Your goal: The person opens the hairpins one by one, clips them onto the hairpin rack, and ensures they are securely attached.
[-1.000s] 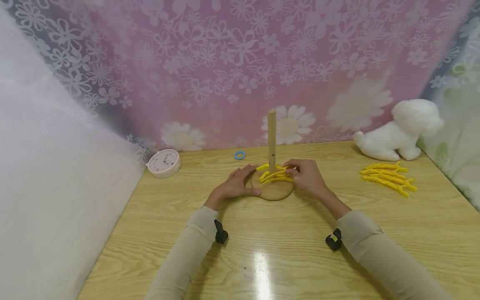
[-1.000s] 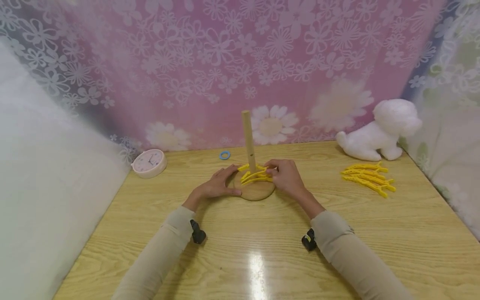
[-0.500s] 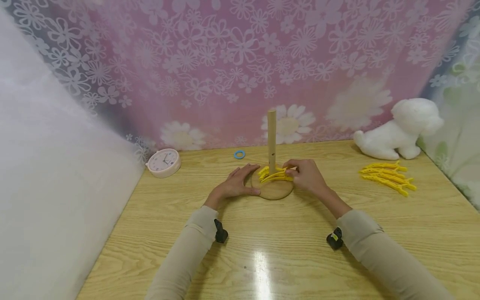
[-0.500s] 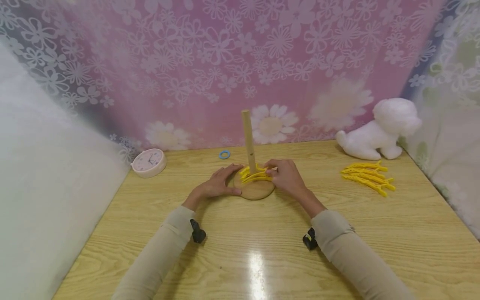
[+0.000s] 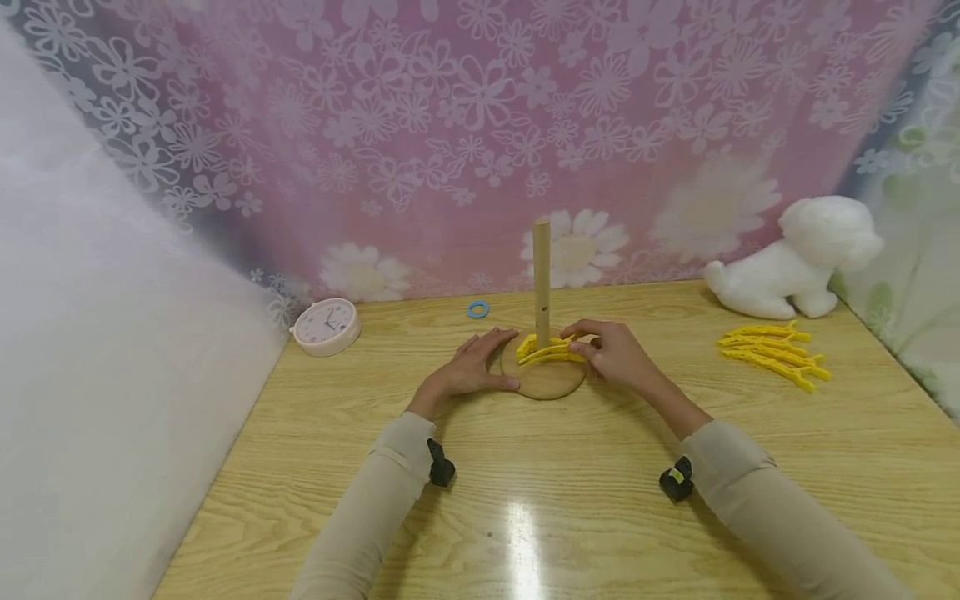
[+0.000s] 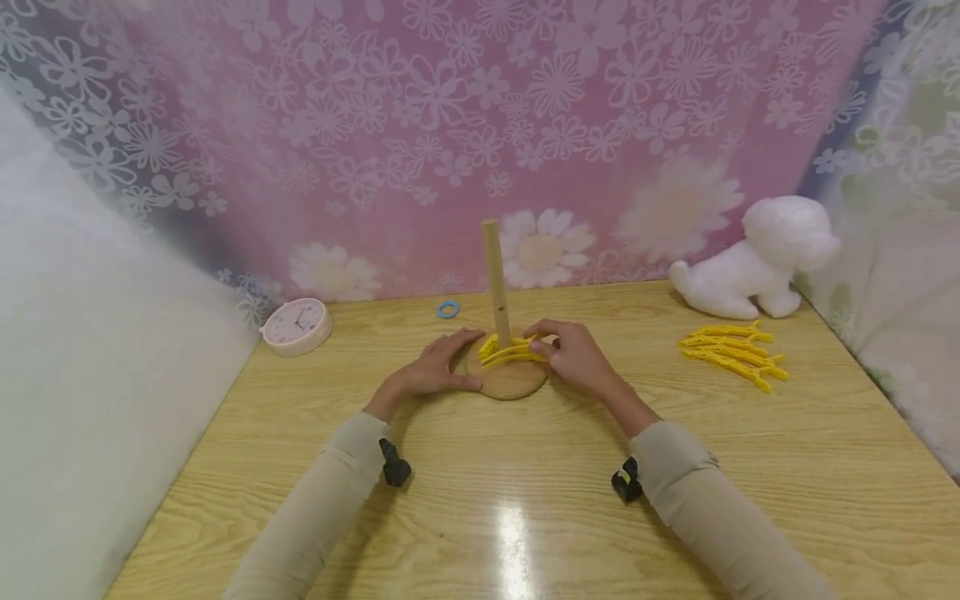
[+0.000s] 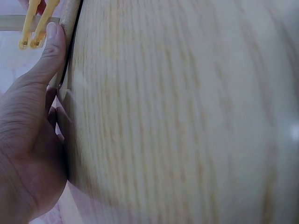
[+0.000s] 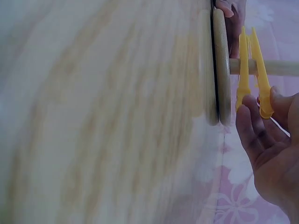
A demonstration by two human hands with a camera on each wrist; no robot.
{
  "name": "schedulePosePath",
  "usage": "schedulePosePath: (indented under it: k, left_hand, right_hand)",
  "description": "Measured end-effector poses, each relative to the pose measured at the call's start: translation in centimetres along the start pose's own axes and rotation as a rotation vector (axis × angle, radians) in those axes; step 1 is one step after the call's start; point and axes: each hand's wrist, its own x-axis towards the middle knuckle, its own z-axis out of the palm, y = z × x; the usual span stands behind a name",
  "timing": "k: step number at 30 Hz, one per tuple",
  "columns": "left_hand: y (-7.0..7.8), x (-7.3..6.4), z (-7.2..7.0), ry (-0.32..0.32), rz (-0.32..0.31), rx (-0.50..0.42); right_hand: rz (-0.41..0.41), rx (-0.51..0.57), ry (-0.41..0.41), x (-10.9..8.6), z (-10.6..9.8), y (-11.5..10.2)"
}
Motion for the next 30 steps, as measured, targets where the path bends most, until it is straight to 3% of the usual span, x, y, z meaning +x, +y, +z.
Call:
schedulePosePath:
  k: [9,14,18,30]
  left_hand:
    - [-0.1,0.0,0.4,-0.011,0.014,-0.011]
    - [-0.1,0.0,0.4,-0.015,0.024,-0.028]
    - [0.0,0.0,0.3,-0.025,0.023,-0.027]
    - [-0.2,0.0,0.0,-0.03,0.008,-0.007]
  right_hand:
    - [0.078,0.087,-0.061,-0.9,-0.7,0.4]
    - [0.064,0.073,-0.052,-1.9,-2.2,1.1]
    - [0.066,0.086,-0.049,-3.3,-4.0,1.8]
    - [0.189,0.098,-0.023,-8.9,-9.2,4.8]
